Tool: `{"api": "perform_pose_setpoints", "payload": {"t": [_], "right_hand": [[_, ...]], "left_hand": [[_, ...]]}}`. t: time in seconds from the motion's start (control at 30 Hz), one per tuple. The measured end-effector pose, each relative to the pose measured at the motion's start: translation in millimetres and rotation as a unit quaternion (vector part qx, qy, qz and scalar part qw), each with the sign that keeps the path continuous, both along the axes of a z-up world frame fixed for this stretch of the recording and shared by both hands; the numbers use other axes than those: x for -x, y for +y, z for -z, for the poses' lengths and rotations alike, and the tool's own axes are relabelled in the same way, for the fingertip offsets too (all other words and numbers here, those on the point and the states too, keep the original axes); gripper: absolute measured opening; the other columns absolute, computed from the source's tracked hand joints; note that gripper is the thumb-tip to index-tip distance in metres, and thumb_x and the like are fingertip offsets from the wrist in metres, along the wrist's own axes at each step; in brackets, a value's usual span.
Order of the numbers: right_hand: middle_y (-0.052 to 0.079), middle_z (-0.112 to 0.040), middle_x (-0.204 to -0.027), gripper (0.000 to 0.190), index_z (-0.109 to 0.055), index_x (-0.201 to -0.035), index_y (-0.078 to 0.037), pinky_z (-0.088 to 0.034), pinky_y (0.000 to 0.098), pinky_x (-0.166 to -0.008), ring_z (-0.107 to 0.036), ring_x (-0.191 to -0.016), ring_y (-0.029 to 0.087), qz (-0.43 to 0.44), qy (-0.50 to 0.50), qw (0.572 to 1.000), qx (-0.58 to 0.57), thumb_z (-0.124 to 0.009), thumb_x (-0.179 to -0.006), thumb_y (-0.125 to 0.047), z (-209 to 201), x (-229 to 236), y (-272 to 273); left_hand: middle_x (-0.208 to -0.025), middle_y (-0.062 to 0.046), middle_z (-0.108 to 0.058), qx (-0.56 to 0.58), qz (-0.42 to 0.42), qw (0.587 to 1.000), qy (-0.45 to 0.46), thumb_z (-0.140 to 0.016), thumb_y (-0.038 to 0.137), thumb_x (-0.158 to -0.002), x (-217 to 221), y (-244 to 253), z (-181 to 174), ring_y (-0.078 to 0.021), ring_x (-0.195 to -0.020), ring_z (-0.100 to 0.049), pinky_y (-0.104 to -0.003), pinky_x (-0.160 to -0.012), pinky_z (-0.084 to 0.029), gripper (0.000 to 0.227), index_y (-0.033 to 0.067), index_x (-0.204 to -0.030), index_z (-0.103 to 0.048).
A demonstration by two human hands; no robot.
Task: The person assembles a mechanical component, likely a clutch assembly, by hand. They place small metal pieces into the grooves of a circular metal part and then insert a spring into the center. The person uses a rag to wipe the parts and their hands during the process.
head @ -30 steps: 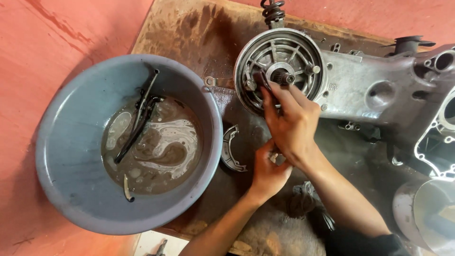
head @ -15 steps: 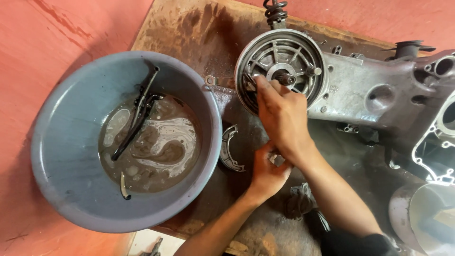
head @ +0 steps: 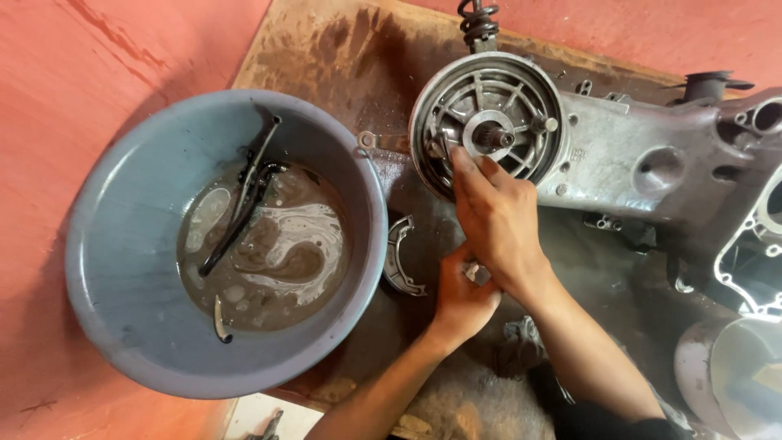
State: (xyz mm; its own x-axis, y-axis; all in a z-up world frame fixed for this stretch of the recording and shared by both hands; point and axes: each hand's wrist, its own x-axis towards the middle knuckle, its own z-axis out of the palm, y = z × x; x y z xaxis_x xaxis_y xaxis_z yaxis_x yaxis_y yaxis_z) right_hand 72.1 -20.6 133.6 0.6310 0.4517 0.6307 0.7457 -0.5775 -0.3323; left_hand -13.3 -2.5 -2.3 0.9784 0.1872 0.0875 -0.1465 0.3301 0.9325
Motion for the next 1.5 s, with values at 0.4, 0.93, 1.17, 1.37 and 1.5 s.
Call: {"api": "perform_pose_setpoints", "payload": {"t": [0.4, 0.93, 1.17, 1.37, 1.5], "right_hand": [[0.014, -0.066, -0.096, 0.031, -0.067, -0.126, -0.004, -0.049, 0.0423, -0.055, -0.062, -0.064, 0.032, 0.016, -0.033, 0.998, 0.050, -0.068, -0.095, 0.000, 11, -2, -7], [0.017, -0.064, -0.098, 0.036, -0.065, -0.130, -0.003, -0.048, 0.0424, -0.053, -0.062, -0.062, 0.032, 0.024, -0.038, 0.994, 0.096, -0.068, -0.094, -0.001, 13, -4, -11], [0.016, -0.065, -0.098, 0.038, -0.063, -0.133, -0.006, -0.048, 0.0423, -0.054, -0.062, -0.064, 0.032, 0.035, -0.021, 0.995, 0.094, -0.068, -0.096, -0.001, 15, 3, -13], [0.015, -0.065, -0.091, 0.034, -0.064, -0.132, -0.005, -0.048, 0.0424, -0.052, -0.061, -0.061, 0.030, 0.041, -0.013, 0.995, 0.095, -0.067, -0.098, -0.002, 20, -7, -7], [0.016, -0.066, -0.091, 0.033, -0.065, -0.132, -0.004, -0.047, 0.0421, -0.051, -0.060, -0.060, 0.029, 0.034, -0.022, 0.995, 0.091, -0.067, -0.098, -0.002, 12, 1, -15]], "left_hand": [[-0.107, -0.004, -0.069, 0.098, 0.009, 0.995, 0.009, -0.064, -0.010, -0.083, 2, 2, -5, -0.0085, -0.102, -0.063, -0.026, -0.089, -0.053, 0.035, -0.0032, -0.117, -0.059], [-0.108, -0.004, -0.069, 0.112, 0.027, 0.993, 0.007, -0.066, -0.007, -0.086, 2, -4, 4, -0.0090, -0.103, -0.064, -0.027, -0.089, -0.053, 0.029, -0.0044, -0.115, -0.059], [-0.108, -0.004, -0.068, 0.132, 0.023, 0.991, -0.003, -0.057, -0.012, -0.090, 2, -7, 16, -0.0093, -0.101, -0.061, -0.028, -0.088, -0.051, 0.029, -0.0052, -0.119, -0.059], [-0.122, -0.005, -0.061, 0.179, 0.003, 0.984, 0.000, -0.055, -0.013, -0.090, -2, -8, 13, -0.0108, -0.114, -0.057, -0.027, -0.100, -0.048, 0.041, -0.0025, -0.130, -0.051], [-0.119, -0.002, -0.059, 0.154, -0.020, 0.988, -0.006, -0.051, -0.006, -0.088, -2, -1, 9, -0.0088, -0.111, -0.057, -0.025, -0.095, -0.047, 0.048, 0.0051, -0.135, -0.047]]}}
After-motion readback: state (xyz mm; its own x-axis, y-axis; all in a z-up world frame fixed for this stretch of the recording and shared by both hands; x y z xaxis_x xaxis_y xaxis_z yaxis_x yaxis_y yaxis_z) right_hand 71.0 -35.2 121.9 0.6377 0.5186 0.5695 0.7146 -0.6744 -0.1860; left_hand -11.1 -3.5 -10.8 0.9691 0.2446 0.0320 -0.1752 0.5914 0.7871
